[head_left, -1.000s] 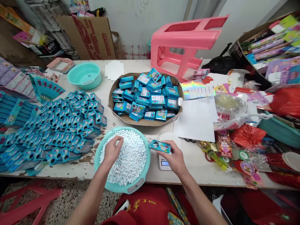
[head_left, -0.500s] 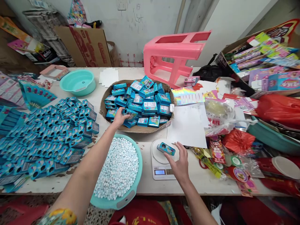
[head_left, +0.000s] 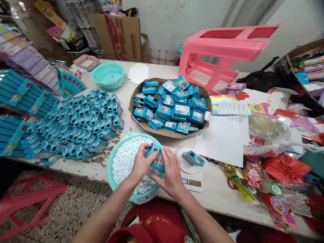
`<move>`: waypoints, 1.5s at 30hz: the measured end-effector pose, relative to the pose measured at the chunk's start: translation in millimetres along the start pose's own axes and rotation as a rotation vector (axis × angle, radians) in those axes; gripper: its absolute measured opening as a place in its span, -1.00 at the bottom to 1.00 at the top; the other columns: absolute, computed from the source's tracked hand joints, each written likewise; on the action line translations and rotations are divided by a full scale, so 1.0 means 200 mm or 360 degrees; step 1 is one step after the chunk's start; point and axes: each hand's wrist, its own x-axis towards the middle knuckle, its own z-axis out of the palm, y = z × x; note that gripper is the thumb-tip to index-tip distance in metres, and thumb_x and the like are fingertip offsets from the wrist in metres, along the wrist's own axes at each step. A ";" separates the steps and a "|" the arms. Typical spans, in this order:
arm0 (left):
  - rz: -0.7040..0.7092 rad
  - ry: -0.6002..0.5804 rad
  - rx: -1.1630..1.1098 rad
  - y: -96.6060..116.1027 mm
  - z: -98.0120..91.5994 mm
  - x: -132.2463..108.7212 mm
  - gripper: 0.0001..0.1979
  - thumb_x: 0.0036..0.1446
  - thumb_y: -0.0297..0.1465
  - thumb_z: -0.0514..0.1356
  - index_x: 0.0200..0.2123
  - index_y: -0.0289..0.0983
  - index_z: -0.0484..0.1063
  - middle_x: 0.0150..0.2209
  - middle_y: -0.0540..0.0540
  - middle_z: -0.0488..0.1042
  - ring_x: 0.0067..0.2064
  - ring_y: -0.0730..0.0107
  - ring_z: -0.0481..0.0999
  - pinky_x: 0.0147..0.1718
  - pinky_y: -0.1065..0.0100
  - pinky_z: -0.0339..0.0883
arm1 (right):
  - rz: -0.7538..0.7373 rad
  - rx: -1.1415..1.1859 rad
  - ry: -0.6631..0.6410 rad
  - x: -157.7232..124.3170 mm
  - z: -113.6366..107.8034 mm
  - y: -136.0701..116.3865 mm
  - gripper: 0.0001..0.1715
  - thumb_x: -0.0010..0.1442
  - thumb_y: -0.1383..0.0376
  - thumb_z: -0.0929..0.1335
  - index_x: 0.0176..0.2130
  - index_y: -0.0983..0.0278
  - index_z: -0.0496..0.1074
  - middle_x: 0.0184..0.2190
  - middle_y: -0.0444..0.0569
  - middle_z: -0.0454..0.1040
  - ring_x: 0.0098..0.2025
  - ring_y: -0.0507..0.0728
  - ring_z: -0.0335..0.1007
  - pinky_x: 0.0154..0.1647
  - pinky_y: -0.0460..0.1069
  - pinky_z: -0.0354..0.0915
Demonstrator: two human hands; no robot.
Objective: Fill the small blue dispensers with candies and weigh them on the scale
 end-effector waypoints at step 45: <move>0.0049 0.0394 -0.1230 0.01 -0.29 0.00 -0.75 0.01 -0.28 0.22 -0.54 -0.28 0.23 -0.56 0.06 0.31 -0.54 0.51 0.38 -0.46 0.40 0.32 | 0.0215 0.0339 -0.0355 0.11 0.07 -0.30 -0.65 0.06 0.18 0.43 -0.14 0.21 0.39 -0.22 0.01 0.48 -0.14 0.22 0.37 -0.13 0.07 0.27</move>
